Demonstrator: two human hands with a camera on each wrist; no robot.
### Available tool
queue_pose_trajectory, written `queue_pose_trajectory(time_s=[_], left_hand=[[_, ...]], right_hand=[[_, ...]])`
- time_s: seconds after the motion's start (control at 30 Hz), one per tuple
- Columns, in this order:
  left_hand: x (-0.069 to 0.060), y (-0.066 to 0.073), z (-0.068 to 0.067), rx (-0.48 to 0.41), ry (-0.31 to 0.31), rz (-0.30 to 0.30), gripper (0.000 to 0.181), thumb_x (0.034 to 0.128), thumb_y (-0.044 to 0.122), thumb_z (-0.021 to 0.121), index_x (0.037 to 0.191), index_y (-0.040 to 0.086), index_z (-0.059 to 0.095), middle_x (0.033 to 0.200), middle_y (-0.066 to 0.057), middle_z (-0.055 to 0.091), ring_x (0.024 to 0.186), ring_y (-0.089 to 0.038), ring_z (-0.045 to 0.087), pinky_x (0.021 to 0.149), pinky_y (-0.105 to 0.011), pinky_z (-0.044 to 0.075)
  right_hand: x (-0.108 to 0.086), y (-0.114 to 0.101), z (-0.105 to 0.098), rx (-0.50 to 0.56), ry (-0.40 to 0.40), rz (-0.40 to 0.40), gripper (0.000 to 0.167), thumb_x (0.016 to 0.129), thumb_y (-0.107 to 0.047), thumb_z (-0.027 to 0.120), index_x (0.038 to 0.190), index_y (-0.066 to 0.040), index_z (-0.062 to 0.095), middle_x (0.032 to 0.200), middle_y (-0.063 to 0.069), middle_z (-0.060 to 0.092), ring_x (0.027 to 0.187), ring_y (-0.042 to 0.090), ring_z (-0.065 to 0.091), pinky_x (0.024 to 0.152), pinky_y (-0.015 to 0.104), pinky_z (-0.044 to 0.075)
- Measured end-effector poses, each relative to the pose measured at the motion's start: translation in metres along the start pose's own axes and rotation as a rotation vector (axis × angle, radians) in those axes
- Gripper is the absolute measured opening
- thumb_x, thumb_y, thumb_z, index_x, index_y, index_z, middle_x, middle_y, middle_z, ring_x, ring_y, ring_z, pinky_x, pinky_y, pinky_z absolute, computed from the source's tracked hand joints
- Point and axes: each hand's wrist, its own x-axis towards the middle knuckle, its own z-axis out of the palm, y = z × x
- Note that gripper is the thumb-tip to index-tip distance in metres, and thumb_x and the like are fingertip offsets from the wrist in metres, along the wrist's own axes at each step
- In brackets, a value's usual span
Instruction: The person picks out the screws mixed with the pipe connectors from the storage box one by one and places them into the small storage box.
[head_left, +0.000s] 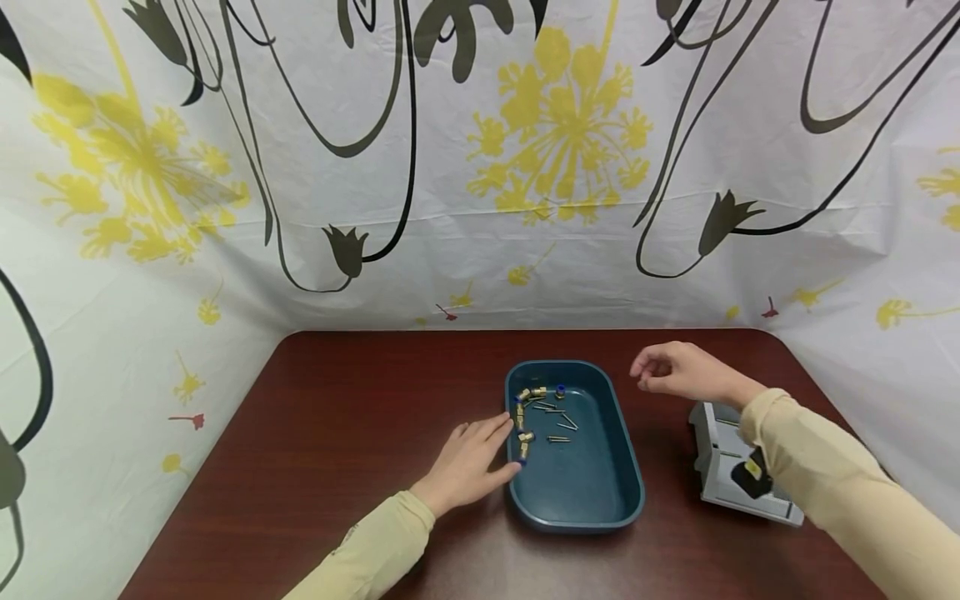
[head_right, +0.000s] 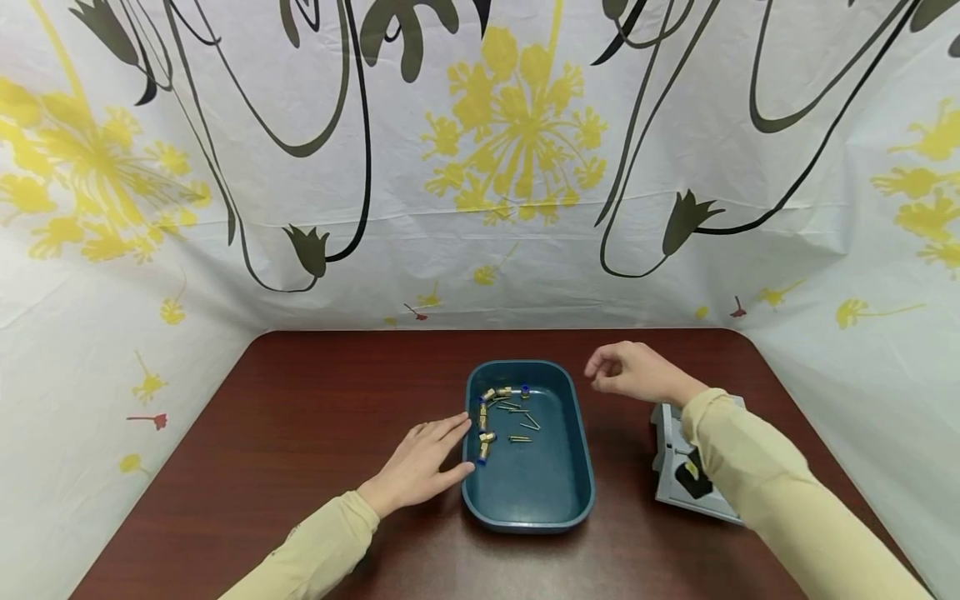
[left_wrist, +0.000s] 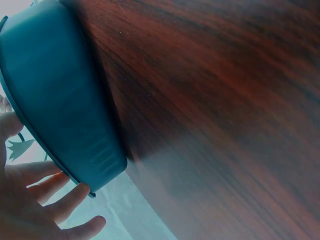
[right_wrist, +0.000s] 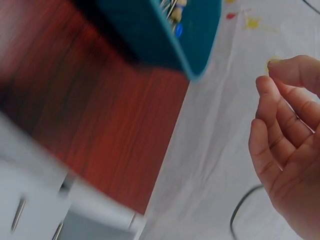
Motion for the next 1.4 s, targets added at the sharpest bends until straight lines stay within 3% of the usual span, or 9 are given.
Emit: queue_pose_trajectory(time_s=[0.33, 0.63, 0.87, 1.4], left_hand=[[0.000, -0.001, 0.001, -0.009, -0.003, -0.002, 0.063, 0.0867, 0.047, 0.047, 0.135, 0.008, 0.037, 0.138, -0.004, 0.033, 0.122, -0.019, 0.033, 0.094, -0.047, 0.027], [0.000, -0.001, 0.001, -0.012, -0.002, 0.004, 0.063, 0.0869, 0.048, 0.046, 0.135, 0.008, 0.038, 0.138, -0.004, 0.033, 0.121, -0.019, 0.034, 0.093, -0.047, 0.028], [0.000, -0.001, -0.001, -0.006, 0.002, 0.008, 0.062, 0.0870, 0.047, 0.046, 0.134, 0.008, 0.038, 0.137, -0.004, 0.033, 0.121, -0.019, 0.034, 0.092, -0.046, 0.029], [-0.001, -0.001, 0.000, -0.008, -0.004, 0.006, 0.063, 0.0875, 0.048, 0.045, 0.135, 0.008, 0.036, 0.138, -0.004, 0.032, 0.121, -0.019, 0.034, 0.093, -0.046, 0.028]], right_hand=[[0.047, -0.022, 0.031, 0.058, -0.094, -0.062, 0.009, 0.082, -0.006, 0.059, 0.091, -0.008, 0.060, 0.077, 0.001, 0.059, 0.071, 0.013, 0.057, 0.063, 0.030, 0.046], [0.073, -0.030, 0.064, 0.051, -0.176, -0.064, 0.011, 0.082, -0.004, 0.055, 0.090, -0.009, 0.060, 0.077, -0.002, 0.058, 0.070, 0.013, 0.055, 0.063, 0.029, 0.045], [0.083, -0.030, 0.085, 0.065, -0.206, -0.054, 0.012, 0.080, -0.002, 0.056, 0.092, -0.003, 0.061, 0.076, -0.002, 0.057, 0.068, 0.013, 0.053, 0.064, 0.028, 0.045], [0.091, -0.017, 0.116, 0.040, -0.257, 0.110, 0.014, 0.075, 0.002, 0.058, 0.089, -0.002, 0.061, 0.073, -0.001, 0.055, 0.062, 0.013, 0.049, 0.058, 0.029, 0.042]])
